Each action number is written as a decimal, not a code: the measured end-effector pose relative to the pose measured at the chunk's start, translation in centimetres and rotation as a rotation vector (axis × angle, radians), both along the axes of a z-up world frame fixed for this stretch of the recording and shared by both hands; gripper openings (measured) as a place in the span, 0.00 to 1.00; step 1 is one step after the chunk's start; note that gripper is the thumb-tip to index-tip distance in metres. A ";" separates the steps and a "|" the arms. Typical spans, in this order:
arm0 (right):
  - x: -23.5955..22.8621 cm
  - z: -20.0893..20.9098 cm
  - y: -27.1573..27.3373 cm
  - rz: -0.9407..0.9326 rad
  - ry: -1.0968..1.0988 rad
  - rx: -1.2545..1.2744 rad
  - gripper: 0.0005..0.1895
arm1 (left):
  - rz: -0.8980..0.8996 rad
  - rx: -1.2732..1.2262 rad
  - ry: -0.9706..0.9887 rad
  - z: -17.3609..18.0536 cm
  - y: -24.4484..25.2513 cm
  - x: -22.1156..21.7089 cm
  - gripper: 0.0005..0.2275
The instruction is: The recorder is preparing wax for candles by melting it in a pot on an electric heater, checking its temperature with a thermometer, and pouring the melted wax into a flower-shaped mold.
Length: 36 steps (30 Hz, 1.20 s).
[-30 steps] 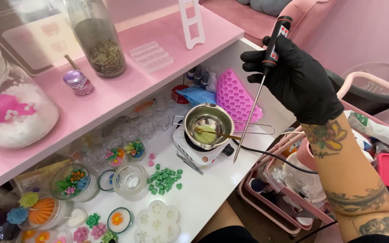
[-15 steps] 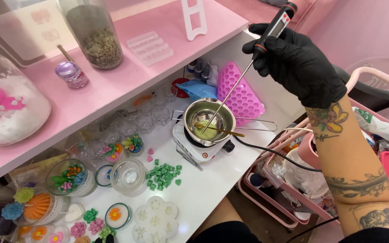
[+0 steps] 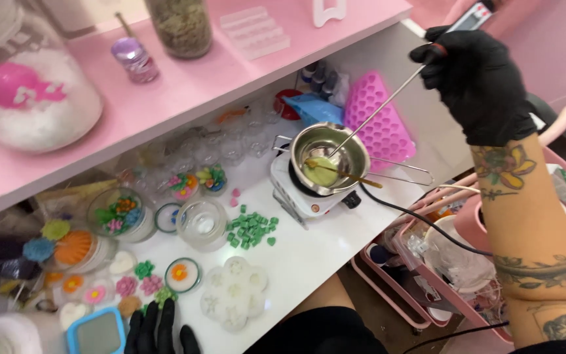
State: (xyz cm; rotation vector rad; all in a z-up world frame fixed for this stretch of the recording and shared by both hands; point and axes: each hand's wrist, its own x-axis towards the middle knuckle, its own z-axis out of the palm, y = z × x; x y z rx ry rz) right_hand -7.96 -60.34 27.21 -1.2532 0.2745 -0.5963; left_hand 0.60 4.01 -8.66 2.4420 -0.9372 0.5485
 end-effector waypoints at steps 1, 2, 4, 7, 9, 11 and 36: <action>0.1 -0.2 -0.2 -0.053 -0.020 -0.006 0.13 | 0.025 0.010 0.004 4.5 -3.5 0.9 0.29; -0.5 -1.5 -2.0 -0.030 -0.014 0.004 0.13 | 0.049 0.020 0.010 6.4 -3.9 0.1 0.29; -1.8 -3.9 -5.9 -0.084 -0.008 -0.082 0.12 | 0.115 -0.012 0.087 10.3 -5.3 -1.0 0.27; -2.1 -4.9 -6.7 -0.073 -0.017 -0.242 0.11 | 0.093 0.016 0.085 10.9 -5.1 -0.8 0.26; -2.1 -5.2 -7.1 -0.070 -0.023 -0.293 0.12 | 0.092 0.009 0.105 10.6 -4.8 -0.8 0.26; -2.2 -5.2 -6.9 -0.074 -0.033 -0.345 0.13 | 0.084 0.002 0.120 10.5 -4.8 -0.8 0.26; -1.1 -0.1 0.3 0.001 -0.019 -0.598 0.12 | 0.099 0.140 0.072 3.4 -2.6 0.6 0.29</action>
